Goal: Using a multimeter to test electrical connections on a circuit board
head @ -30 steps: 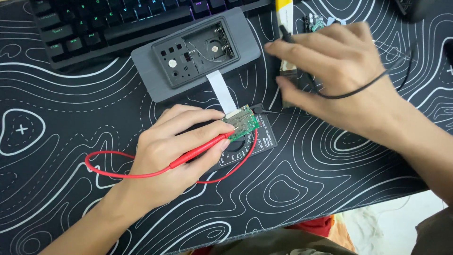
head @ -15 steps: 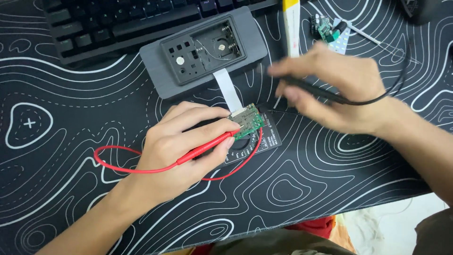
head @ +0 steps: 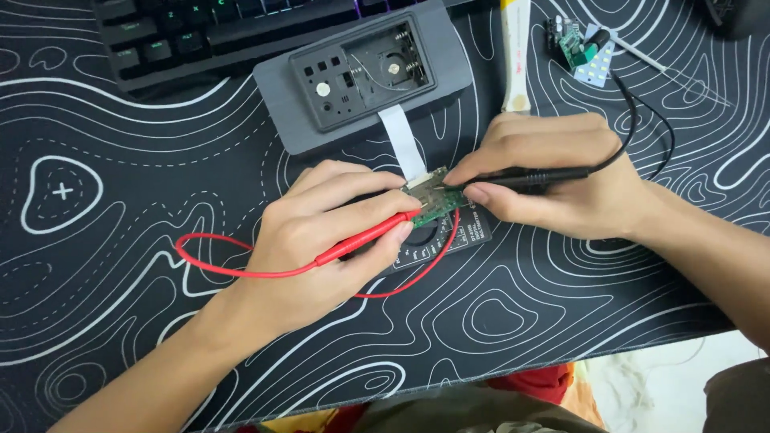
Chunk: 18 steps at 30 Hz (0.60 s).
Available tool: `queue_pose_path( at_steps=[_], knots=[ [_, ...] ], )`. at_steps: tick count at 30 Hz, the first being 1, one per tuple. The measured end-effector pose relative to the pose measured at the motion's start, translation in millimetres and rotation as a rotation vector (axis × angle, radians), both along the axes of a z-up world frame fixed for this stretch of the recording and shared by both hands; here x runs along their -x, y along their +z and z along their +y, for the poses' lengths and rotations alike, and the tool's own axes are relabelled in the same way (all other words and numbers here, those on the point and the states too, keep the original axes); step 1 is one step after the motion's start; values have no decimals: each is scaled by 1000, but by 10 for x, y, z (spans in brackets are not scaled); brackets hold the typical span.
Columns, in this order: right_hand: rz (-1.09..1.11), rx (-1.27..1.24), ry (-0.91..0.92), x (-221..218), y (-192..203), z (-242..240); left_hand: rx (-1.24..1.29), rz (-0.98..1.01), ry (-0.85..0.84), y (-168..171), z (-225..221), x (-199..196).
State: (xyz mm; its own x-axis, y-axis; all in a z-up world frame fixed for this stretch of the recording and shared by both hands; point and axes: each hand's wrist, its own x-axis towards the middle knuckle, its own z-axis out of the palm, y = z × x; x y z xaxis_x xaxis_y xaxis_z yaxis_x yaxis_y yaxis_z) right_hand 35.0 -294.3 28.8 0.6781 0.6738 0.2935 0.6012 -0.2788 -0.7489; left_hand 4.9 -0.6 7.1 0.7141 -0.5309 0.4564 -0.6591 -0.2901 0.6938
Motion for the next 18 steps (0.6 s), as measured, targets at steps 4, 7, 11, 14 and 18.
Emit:
queue_pose_path(
  at_steps=[4, 7, 11, 14, 18],
  knots=[
    [-51, 26, -21, -50, -81, -64, 10, 10, 0, 4, 12, -9],
    [-84, 23, 39, -66, -5, -33, 43, 23, -35, 5, 24, -28],
    [-116, 12, 46, -54, -83, -47, 47, 37, -24, -31, 19, -25],
    [-100, 8, 39, -43, -102, -47, 23, 24, -15, -33, 14, -7],
    [-104, -3, 39, -47, -127, -52, 17, 41, -19, -29, 17, -4]
  ],
)
